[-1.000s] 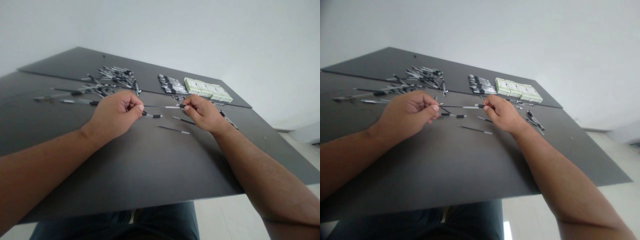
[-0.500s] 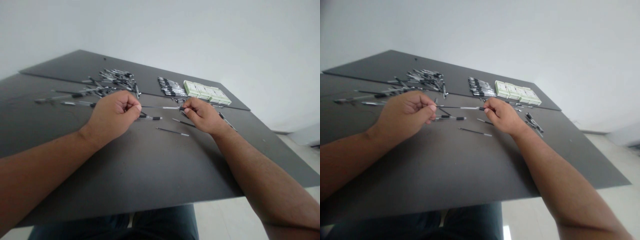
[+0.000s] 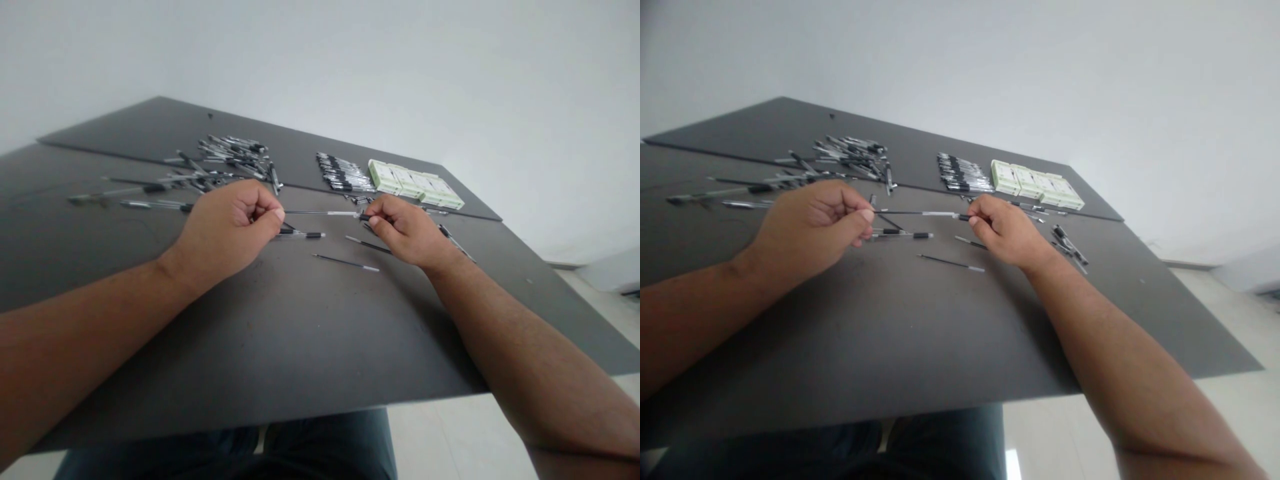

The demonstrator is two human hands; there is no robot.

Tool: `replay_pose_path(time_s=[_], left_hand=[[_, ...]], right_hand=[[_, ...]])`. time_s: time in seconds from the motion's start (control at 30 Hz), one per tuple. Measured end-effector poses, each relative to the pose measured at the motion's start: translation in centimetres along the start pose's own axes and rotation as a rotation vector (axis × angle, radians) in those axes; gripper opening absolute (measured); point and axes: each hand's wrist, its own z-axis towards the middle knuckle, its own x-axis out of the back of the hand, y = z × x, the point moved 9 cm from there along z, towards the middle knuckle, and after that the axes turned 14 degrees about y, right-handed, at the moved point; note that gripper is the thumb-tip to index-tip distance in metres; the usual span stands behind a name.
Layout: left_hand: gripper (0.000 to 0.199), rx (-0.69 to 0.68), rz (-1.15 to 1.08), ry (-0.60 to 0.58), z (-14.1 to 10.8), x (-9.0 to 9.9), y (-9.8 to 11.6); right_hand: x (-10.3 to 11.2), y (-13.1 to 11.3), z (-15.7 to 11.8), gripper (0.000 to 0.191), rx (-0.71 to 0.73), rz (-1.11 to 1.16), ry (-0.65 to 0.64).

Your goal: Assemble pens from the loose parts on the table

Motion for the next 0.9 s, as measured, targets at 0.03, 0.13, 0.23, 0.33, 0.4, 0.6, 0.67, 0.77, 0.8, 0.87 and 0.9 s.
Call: replay_pose_path(time_s=[0.03, 0.13, 0.23, 0.33, 0.4, 0.6, 0.67, 0.77, 0.8, 0.87, 0.9], left_hand=[[0.018, -0.002, -0.002, 0.000, 0.00, 0.01, 0.05], [0.019, -0.010, -0.007, 0.006, 0.00, 0.08, 0.22], [0.020, -0.007, 0.007, 0.001, 0.01, 0.09, 0.24], [0.021, -0.005, 0.004, -0.007, 0.01, 0.08, 0.26], [0.022, -0.005, 0.000, -0.012, -0.01, 0.05, 0.28], [0.020, -0.011, 0.010, -0.010, -0.07, -0.08, 0.31], [0.021, -0.017, 0.015, -0.008, -0.07, -0.07, 0.32], [0.021, -0.007, 0.020, -0.006, -0.07, -0.01, 0.18], [0.021, 0.000, 0.022, -0.006, -0.07, 0.00, 0.11], [0.020, 0.012, 0.027, -0.005, -0.05, 0.02, 0.02], [0.019, 0.016, 0.029, -0.005, -0.04, 0.02, 0.00]], right_hand=[[0.02, -0.02, 0.01, 0.012, -0.002, -0.002, 0.002], [0.06, -0.04, 0.02, 0.012, -0.008, -0.005, 0.005], [0.02, 0.02, 0.02, 0.013, -0.004, -0.003, 0.005], [0.04, 0.08, 0.05, 0.014, 0.005, 0.002, 0.015], [0.04, 0.13, 0.07, 0.015, 0.007, 0.000, 0.019], [-0.04, 0.19, 0.05, 0.016, 0.004, 0.004, 0.011], [-0.06, 0.20, 0.01, 0.016, -0.001, 0.012, 0.005], [-0.05, 0.27, -0.04, 0.014, -0.014, 0.015, 0.000], [-0.03, 0.27, -0.05, 0.014, -0.014, 0.016, 0.001], [0.00, 0.23, -0.05, 0.014, -0.009, 0.017, 0.005], [-0.01, 0.21, -0.05, 0.014, -0.007, 0.017, 0.006]])
